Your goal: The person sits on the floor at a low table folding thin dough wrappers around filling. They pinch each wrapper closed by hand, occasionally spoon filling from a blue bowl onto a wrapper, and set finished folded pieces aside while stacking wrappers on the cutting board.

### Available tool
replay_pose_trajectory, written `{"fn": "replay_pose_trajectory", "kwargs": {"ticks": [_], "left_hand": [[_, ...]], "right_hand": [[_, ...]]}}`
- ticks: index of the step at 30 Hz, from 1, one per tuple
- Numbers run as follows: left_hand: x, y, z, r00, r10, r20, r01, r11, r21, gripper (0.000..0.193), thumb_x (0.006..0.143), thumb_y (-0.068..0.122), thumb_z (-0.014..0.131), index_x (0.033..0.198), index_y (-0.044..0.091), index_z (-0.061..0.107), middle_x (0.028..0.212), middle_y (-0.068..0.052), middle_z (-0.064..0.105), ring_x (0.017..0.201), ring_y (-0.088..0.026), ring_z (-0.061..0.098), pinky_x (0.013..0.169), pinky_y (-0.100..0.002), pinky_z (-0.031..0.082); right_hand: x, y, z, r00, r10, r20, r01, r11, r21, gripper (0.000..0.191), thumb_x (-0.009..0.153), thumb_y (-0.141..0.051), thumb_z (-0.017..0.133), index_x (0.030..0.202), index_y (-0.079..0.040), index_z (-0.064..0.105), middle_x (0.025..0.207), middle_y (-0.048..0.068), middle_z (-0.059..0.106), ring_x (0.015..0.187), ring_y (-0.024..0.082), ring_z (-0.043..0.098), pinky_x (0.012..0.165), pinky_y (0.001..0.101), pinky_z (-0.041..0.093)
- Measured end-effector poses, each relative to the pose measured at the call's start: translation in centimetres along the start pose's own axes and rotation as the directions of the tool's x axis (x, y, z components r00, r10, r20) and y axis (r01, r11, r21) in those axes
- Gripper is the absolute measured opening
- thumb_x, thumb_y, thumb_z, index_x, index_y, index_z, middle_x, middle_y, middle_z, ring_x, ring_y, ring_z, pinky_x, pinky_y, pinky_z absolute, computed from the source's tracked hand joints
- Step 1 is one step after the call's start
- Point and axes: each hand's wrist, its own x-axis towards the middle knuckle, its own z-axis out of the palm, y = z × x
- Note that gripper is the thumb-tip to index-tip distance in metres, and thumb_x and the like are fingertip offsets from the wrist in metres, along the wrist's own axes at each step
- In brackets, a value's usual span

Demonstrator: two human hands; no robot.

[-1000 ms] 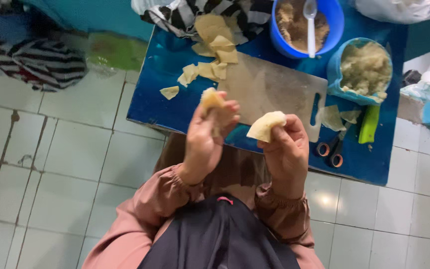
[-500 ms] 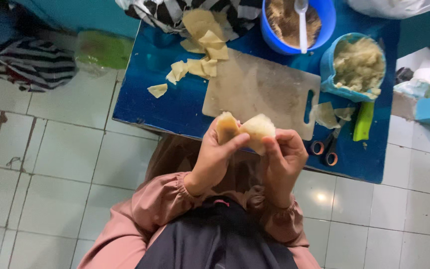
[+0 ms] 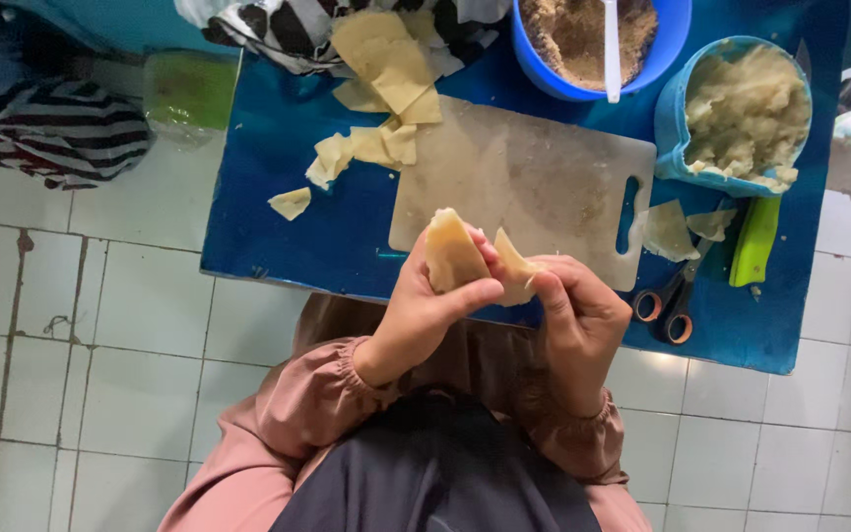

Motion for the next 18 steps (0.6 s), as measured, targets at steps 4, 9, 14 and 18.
{"fn": "replay_pose_trajectory", "kwargs": {"ticks": [4, 9, 14, 18], "left_hand": [[0.4, -0.6, 0.5, 0.998, 0.054, -0.04, -0.047, 0.986, 0.161, 0.043, 0.091, -0.003, 0.079, 0.124, 0.006, 0.053, 0.113, -0.003, 0.063, 0.105, -0.009, 0.062, 0.09, -0.027, 0.053], [0.0, -0.6, 0.8, 0.994, 0.087, 0.061, -0.099, 0.966, 0.238, 0.039, 0.093, 0.001, 0.078, 0.123, 0.007, 0.055, 0.118, -0.002, 0.061, 0.109, -0.009, 0.061, 0.099, -0.025, 0.052], [0.0, -0.5, 0.6, 0.941, 0.332, 0.061, -0.315, 0.796, 0.517, 0.022, 0.099, -0.002, 0.075, 0.113, 0.006, 0.06, 0.111, -0.006, 0.062, 0.102, -0.012, 0.064, 0.092, -0.023, 0.054], [0.1, 0.3, 0.5, 0.939, 0.326, -0.109, -0.278, 0.908, 0.314, 0.014, 0.102, -0.004, 0.067, 0.11, 0.004, 0.059, 0.112, -0.005, 0.063, 0.105, -0.013, 0.069, 0.094, -0.027, 0.057]], "right_hand": [[0.4, 0.7, -0.7, 0.997, 0.074, 0.02, -0.076, 0.977, 0.199, 0.017, 0.104, -0.005, 0.057, 0.108, 0.008, 0.068, 0.114, 0.008, 0.068, 0.096, 0.012, 0.061, 0.087, 0.0223, 0.048], [0.1, 0.9, -0.7, 1.0, 0.003, 0.011, -0.002, 0.996, -0.087, 0.011, 0.102, -0.001, 0.065, 0.107, 0.007, 0.071, 0.109, 0.009, 0.067, 0.096, 0.013, 0.063, 0.084, 0.0229, 0.05], [-0.4, 1.5, 0.1, 0.998, -0.052, 0.03, 0.056, 0.984, -0.168, 0.01, 0.102, -0.002, 0.066, 0.108, 0.005, 0.071, 0.109, 0.008, 0.068, 0.096, 0.012, 0.064, 0.085, 0.023, 0.051], [0.1, 2.0, 0.6, 0.995, 0.096, 0.014, -0.096, 0.957, 0.274, 0.012, 0.106, -0.003, 0.061, 0.106, 0.006, 0.069, 0.11, 0.009, 0.067, 0.096, 0.012, 0.06, 0.086, 0.0228, 0.048]]}}
